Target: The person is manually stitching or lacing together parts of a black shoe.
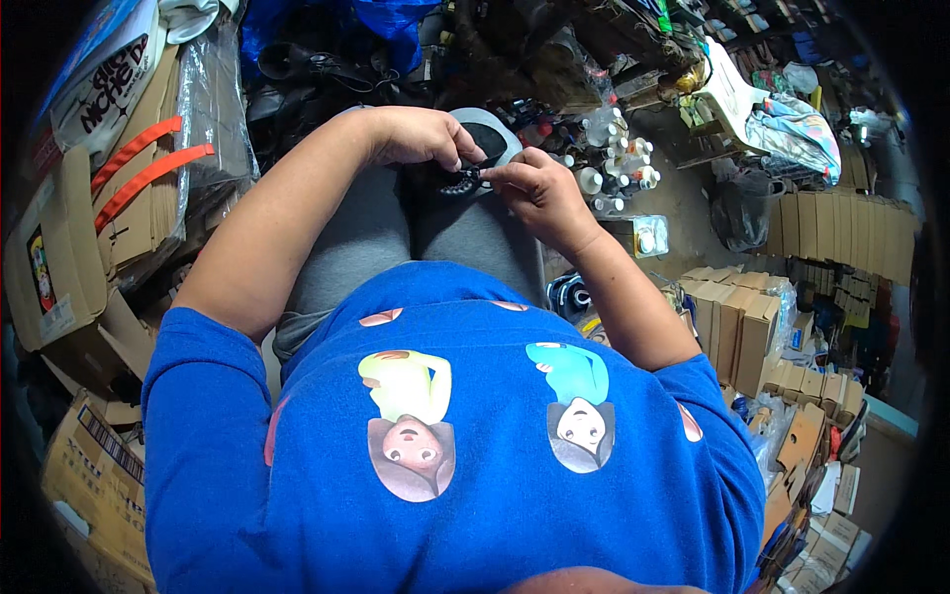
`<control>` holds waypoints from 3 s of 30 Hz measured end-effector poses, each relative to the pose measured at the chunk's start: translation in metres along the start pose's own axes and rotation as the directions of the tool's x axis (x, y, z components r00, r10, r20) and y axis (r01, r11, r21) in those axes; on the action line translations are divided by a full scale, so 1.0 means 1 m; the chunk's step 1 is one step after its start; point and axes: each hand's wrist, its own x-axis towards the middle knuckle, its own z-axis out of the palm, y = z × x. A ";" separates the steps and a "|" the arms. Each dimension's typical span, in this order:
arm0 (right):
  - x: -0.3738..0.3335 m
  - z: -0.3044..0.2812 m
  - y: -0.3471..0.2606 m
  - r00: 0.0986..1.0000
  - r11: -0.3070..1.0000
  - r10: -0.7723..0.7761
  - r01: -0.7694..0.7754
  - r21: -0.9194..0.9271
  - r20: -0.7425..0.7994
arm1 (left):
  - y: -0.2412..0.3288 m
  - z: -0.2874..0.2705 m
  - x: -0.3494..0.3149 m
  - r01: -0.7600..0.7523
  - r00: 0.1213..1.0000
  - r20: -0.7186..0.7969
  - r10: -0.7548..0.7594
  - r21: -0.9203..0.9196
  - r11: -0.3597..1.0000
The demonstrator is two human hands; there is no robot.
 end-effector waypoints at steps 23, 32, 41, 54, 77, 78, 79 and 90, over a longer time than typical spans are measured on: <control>0.030 -0.012 0.018 0.906 0.846 0.275 -0.387 0.367 0.321 | -0.001 0.012 -0.015 -0.167 0.621 -0.565 0.543 0.582 0.796; 0.017 0.001 0.033 0.999 0.999 0.014 -0.012 0.036 -0.040 | -0.017 0.030 -0.020 -0.149 0.804 -0.388 0.450 0.602 0.785; 0.024 0.011 0.035 0.854 -0.411 0.497 0.076 0.909 0.153 | -0.010 -0.001 -0.047 -0.121 0.612 -0.782 0.121 0.058 0.991; 0.000 0.004 0.018 0.837 -0.240 0.508 -0.091 0.967 0.205 | -0.034 -0.004 -0.043 -0.552 0.776 -0.606 -0.176 -0.787 0.276; 0.028 -0.024 -0.004 0.924 0.987 0.137 -0.159 0.034 0.356 | -0.015 0.009 -0.012 -0.133 0.798 -0.443 0.408 0.532 0.836; 0.032 -0.022 -0.013 0.905 0.982 0.167 -0.190 0.021 0.392 | -0.011 0.012 -0.002 -0.169 0.806 -0.437 0.400 0.477 0.863; 0.034 -0.022 -0.019 0.897 0.979 0.192 -0.204 -0.013 0.398 | -0.008 0.013 0.004 -0.143 0.810 -0.446 0.381 0.479 0.866; -0.015 -0.009 -0.010 0.932 0.915 0.259 -0.320 0.244 0.254 | -0.001 0.016 0.021 -0.151 0.918 -0.324 0.227 0.243 0.958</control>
